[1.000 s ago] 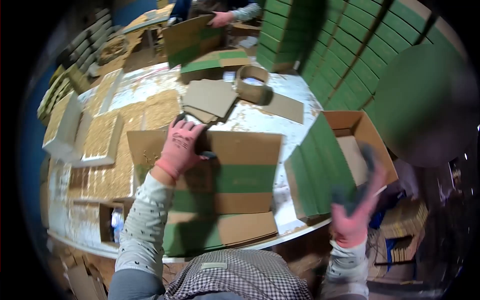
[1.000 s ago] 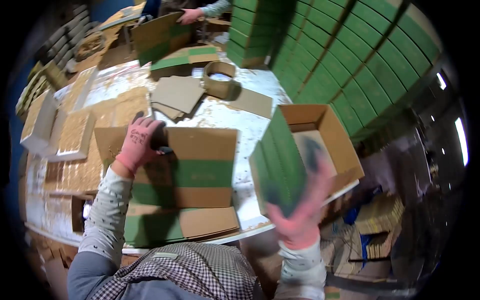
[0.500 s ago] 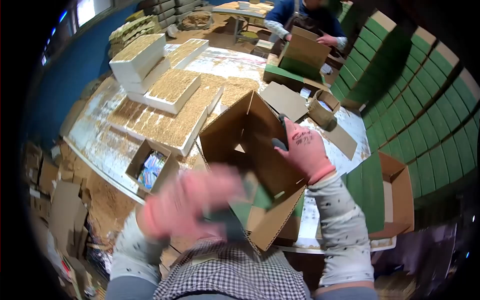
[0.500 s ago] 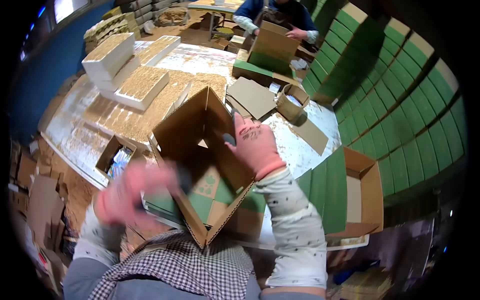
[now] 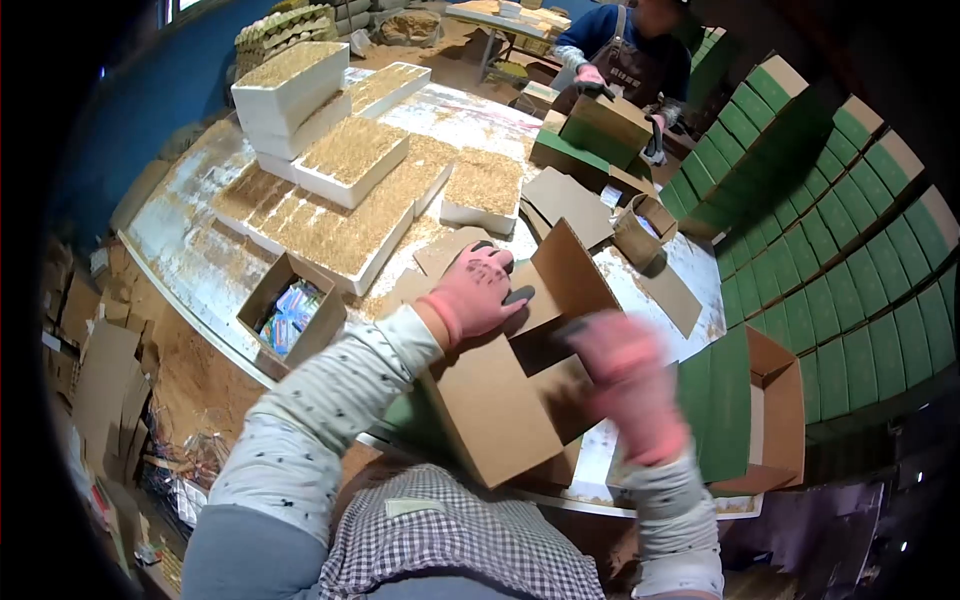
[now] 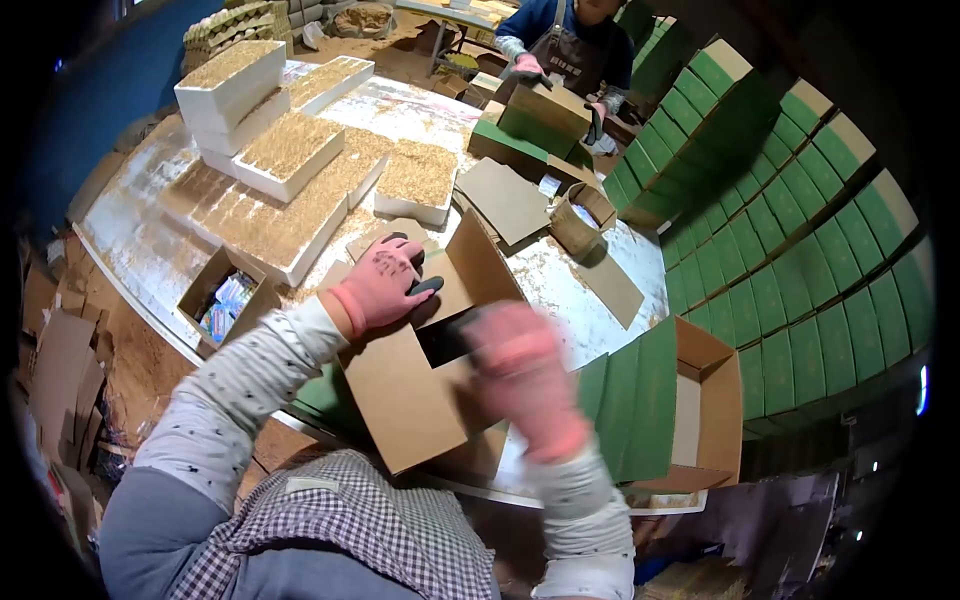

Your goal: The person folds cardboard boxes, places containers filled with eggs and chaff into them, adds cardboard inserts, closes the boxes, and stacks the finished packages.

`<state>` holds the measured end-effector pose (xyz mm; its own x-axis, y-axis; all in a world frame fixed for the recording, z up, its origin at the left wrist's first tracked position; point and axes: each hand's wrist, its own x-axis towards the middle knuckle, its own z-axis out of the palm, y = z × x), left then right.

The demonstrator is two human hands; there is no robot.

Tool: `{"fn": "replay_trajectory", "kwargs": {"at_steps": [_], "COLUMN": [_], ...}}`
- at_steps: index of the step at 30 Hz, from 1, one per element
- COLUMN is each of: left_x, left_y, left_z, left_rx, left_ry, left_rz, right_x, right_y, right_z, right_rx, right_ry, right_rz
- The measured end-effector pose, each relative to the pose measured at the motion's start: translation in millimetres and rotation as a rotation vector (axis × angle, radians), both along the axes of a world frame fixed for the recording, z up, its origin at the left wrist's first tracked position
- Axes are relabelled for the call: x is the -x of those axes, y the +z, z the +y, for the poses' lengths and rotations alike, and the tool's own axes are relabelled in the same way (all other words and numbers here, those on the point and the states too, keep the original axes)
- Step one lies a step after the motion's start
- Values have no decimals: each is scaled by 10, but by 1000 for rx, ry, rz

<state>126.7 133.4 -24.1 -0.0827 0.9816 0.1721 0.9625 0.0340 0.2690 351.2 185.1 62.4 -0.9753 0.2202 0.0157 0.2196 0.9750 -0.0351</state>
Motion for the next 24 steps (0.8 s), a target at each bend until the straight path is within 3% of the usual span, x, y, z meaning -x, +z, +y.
{"fn": "replay_trajectory", "kwargs": {"at_steps": [2,4,5,6,8,9,11,12,14,15,16,17,18,19,22,23,24], "left_x": [-31,-24,27,51,53,103,233,314,439,546,662,813,991,1208,1759,2108,2480], "left_y": [-9,76,68,42,-25,91,145,293,242,107,-184,-675,-1220,-1660,-1197,-1299,-1449], "left_z": [-87,-167,-164,-185,-256,-330,-654,-821,-994,-993,-913,-804,-737,-689,-499,-351,-147], "left_rx": [-223,-683,-791,-525,7,150,-400,-686,-955,-940,-835,-655,-506,-411,-411,-484,-404], "left_ry": [51,271,342,353,362,323,152,55,-7,1,34,119,222,324,657,714,1000], "left_rz": [51,13,102,65,-23,-123,-223,-327,-669,-662,-905,-1171,-1293,-1272,-1059,-960,-791], "right_x": [-182,-225,-19,141,19,-205,-532,-531,-444,-377,-272,-137,5,125,240,253,258], "right_y": [-247,-557,-723,-864,-1059,-1069,-926,-697,-126,-145,-200,-251,-335,-617,-767,-744,-736], "right_z": [330,571,277,-175,1,212,482,422,125,-31,-125,-42,58,53,86,83,88], "right_rx": [-182,-369,3,-202,348,861,1164,947,1139,777,405,327,236,177,239,248,281], "right_ry": [-181,-373,-325,-382,-421,-571,-697,-679,-749,-523,-298,-194,-89,-146,-138,-188,-232], "right_rz": [156,334,322,153,294,285,300,344,541,687,817,448,82,-99,-114,-283,-356]}}
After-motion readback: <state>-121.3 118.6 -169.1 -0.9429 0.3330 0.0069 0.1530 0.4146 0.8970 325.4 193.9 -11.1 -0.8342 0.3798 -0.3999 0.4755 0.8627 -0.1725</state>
